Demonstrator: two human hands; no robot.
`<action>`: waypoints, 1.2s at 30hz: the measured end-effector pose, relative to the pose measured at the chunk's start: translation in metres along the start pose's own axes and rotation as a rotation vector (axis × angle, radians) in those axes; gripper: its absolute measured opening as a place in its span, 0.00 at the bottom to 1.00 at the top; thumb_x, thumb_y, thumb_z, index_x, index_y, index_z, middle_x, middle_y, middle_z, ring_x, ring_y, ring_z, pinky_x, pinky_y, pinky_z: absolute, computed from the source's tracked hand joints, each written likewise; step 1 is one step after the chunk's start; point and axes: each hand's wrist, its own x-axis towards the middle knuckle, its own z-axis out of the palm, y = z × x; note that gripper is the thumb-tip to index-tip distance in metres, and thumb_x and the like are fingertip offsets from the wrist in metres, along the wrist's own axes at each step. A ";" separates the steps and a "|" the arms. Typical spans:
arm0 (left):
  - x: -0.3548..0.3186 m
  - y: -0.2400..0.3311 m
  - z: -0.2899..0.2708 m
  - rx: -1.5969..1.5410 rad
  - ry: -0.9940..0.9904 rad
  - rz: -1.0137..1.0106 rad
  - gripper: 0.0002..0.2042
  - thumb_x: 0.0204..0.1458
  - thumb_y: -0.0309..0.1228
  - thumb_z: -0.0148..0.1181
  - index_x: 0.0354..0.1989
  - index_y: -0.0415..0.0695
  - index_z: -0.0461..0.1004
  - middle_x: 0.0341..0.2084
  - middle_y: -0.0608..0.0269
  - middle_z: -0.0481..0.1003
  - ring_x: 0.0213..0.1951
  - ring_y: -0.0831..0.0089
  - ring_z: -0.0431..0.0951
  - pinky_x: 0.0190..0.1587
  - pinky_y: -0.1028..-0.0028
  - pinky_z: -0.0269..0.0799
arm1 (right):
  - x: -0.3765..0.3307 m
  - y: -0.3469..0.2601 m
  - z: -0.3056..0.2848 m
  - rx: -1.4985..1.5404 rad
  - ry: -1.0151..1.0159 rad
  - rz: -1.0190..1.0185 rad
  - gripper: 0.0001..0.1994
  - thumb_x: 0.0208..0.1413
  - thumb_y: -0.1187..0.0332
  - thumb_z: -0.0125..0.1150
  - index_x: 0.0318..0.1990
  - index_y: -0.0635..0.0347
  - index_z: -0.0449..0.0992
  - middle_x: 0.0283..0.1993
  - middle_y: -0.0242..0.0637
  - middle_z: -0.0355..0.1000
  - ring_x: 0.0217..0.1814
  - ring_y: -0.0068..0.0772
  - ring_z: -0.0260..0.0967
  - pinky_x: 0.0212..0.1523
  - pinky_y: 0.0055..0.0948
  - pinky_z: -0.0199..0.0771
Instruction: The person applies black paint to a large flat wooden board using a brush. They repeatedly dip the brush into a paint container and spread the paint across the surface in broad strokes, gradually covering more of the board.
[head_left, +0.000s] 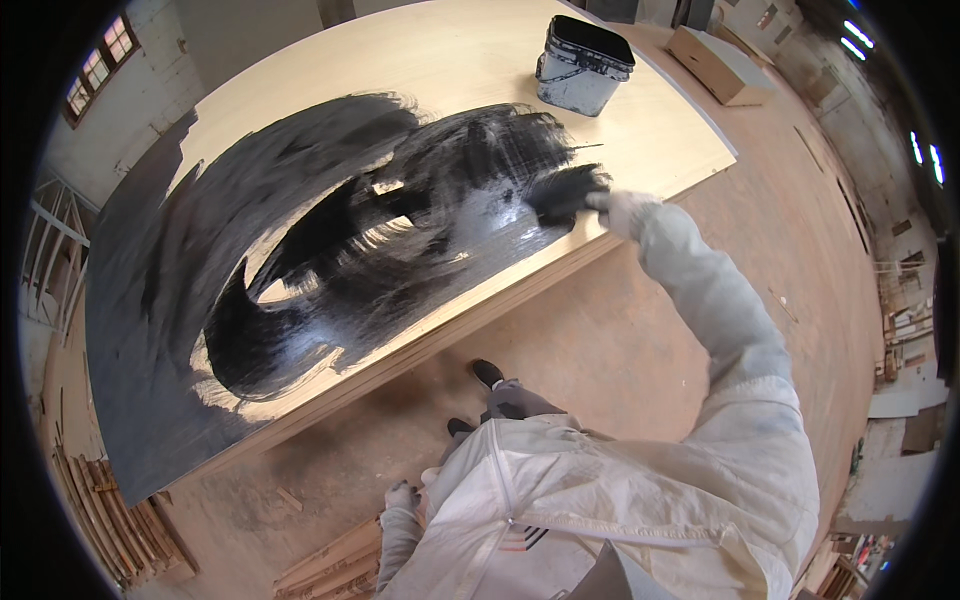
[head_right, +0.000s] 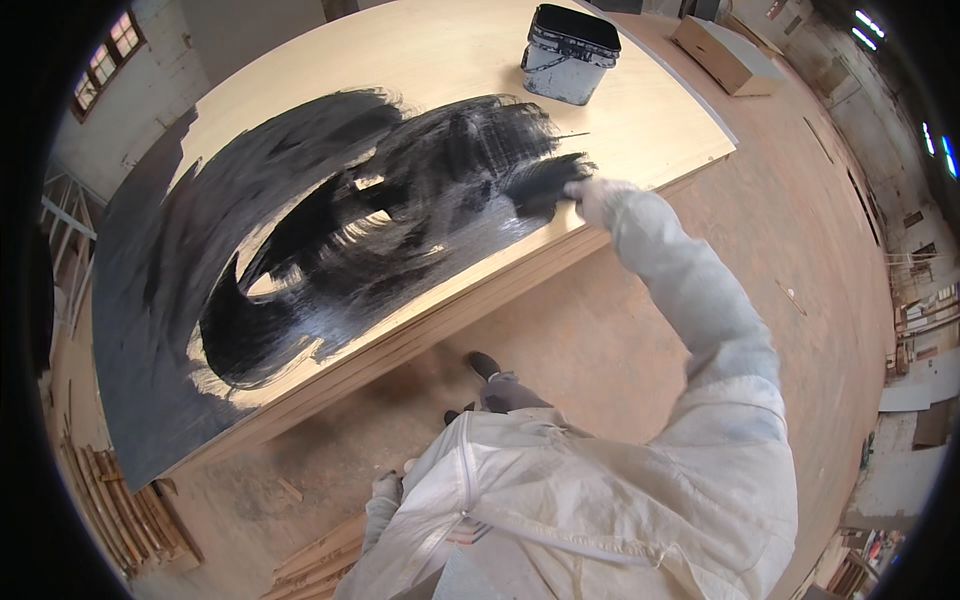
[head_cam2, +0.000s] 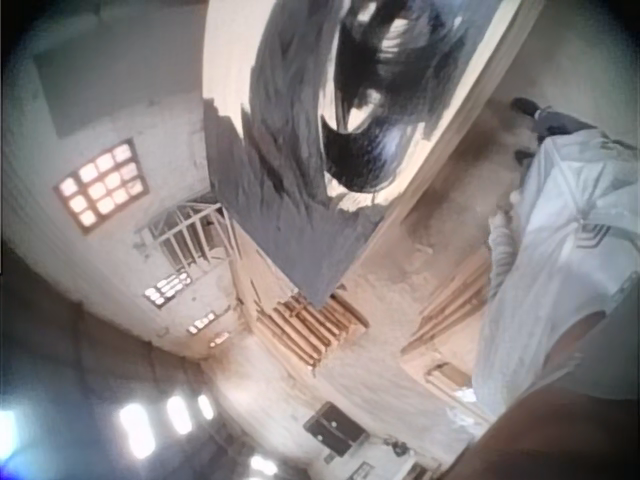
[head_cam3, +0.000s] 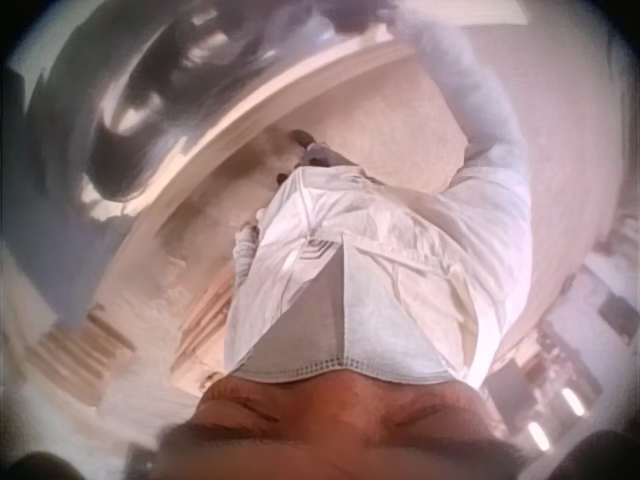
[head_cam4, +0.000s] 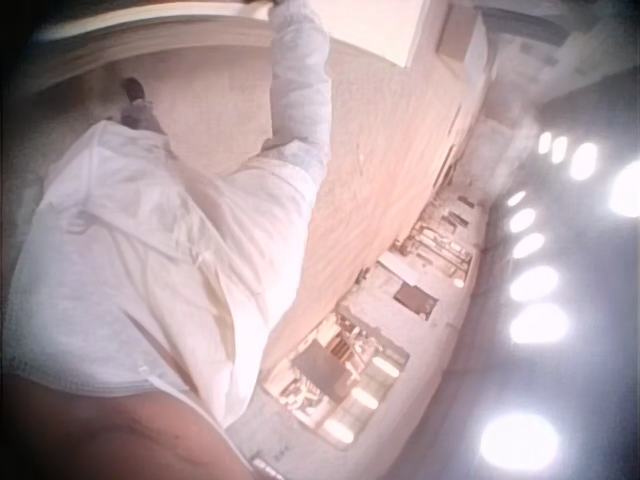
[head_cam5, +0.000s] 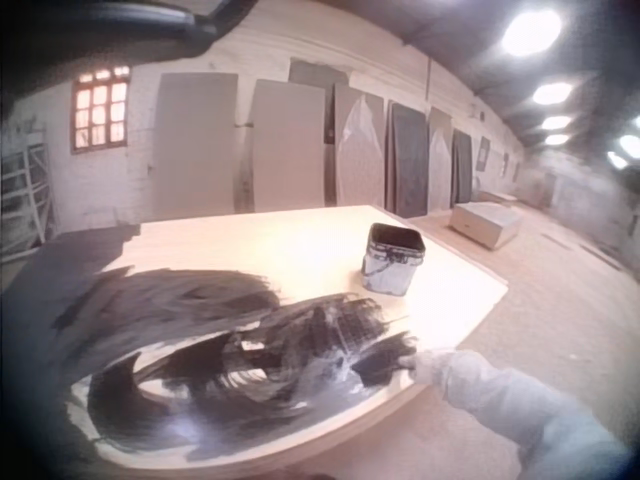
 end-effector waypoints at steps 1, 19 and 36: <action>-0.004 -0.009 0.003 0.046 -0.010 0.001 0.11 0.67 0.29 0.57 0.56 0.44 0.75 0.31 0.53 0.80 0.28 0.62 0.80 0.27 0.64 0.77 | -0.017 0.006 0.011 -0.110 0.053 -0.115 0.22 0.68 0.60 0.51 0.67 0.35 0.77 0.55 0.42 0.83 0.58 0.49 0.81 0.62 0.43 0.78; -0.007 0.050 -0.001 0.083 0.062 0.039 0.16 0.67 0.31 0.58 0.61 0.45 0.76 0.29 0.55 0.80 0.24 0.66 0.80 0.24 0.64 0.75 | 0.070 0.039 0.009 0.020 0.143 0.007 0.24 0.63 0.59 0.60 0.67 0.36 0.78 0.58 0.41 0.82 0.63 0.48 0.78 0.66 0.41 0.74; -0.026 -0.054 -0.007 0.503 -0.054 0.088 0.12 0.66 0.34 0.58 0.53 0.45 0.78 0.35 0.54 0.81 0.31 0.65 0.80 0.31 0.64 0.76 | -0.037 0.033 0.043 -0.098 0.075 -0.016 0.21 0.65 0.58 0.56 0.64 0.37 0.79 0.53 0.45 0.83 0.56 0.50 0.81 0.57 0.44 0.78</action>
